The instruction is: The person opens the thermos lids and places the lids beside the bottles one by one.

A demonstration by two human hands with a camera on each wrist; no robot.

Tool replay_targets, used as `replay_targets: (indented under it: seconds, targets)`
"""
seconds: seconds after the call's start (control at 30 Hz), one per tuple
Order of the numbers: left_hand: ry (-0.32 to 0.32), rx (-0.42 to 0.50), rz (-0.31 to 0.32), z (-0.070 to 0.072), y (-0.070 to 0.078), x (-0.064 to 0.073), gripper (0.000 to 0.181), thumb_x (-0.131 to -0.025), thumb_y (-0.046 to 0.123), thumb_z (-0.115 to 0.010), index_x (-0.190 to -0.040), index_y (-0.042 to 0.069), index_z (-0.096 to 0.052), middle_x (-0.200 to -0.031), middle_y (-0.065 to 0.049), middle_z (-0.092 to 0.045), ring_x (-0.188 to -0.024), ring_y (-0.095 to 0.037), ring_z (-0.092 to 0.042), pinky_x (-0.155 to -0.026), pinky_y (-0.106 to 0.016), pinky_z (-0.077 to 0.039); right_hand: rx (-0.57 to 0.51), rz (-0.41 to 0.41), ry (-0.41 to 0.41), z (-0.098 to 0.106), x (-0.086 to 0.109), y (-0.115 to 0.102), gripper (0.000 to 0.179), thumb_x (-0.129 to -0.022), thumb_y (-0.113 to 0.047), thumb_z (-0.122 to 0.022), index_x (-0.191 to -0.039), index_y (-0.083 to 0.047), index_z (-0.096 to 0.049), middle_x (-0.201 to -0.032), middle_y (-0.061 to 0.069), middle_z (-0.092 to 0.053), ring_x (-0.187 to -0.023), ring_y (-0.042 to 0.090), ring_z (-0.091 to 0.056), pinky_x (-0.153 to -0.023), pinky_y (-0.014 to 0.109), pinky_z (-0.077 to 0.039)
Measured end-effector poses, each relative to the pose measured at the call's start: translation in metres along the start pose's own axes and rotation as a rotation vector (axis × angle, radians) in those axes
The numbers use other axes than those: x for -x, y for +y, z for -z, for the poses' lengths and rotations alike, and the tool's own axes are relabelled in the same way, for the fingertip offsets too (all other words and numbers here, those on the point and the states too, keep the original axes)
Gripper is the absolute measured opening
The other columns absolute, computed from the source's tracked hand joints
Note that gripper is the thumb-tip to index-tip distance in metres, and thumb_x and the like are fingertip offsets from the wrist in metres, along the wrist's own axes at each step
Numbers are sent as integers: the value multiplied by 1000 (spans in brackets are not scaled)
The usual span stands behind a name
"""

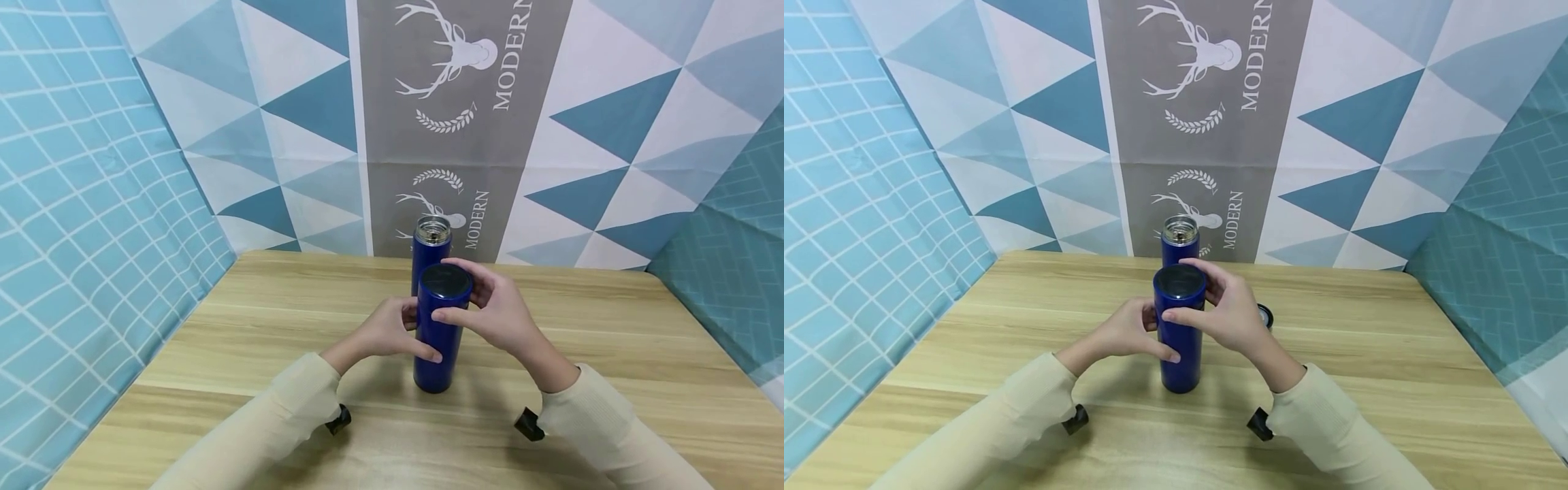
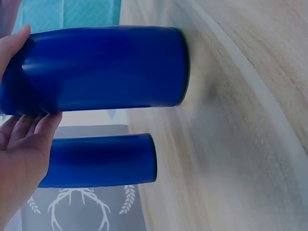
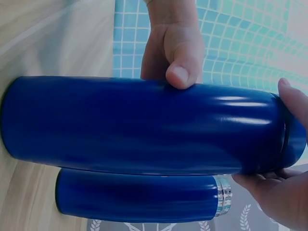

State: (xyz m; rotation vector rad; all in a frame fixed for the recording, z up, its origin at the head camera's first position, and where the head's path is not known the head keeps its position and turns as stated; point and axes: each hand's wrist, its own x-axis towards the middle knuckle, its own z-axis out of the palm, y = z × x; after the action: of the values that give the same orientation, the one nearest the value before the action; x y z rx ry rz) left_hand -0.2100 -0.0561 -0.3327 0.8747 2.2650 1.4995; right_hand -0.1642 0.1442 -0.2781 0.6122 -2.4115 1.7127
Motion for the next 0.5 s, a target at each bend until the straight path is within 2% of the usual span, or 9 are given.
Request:
replay_targets:
  seconds: [0.27,0.5]
  targets:
    - [-38,-12,-23,5,3,-3,64,-64,9,-88,-122,6,-61,-120,-10,-69,-106,-18,-69,-95,-27,-55,-10,-15,-20,3,-2,0,70,-73,-12,-83,-136,-12,-52,-128,11,-63,-104,5,-67,-93,25,-54]
    - [-44,14,-38,4,-1,-3,64,-65,7,-87,-123,4,-60,-122,-12,-68,-110,-19,-67,-97,-28,-54,-48,-42,-71,7,-7,4,71,-72,-11,-84,-135,-13,-52,-128,13,-63,-107,11,-67,-94,28,-55]
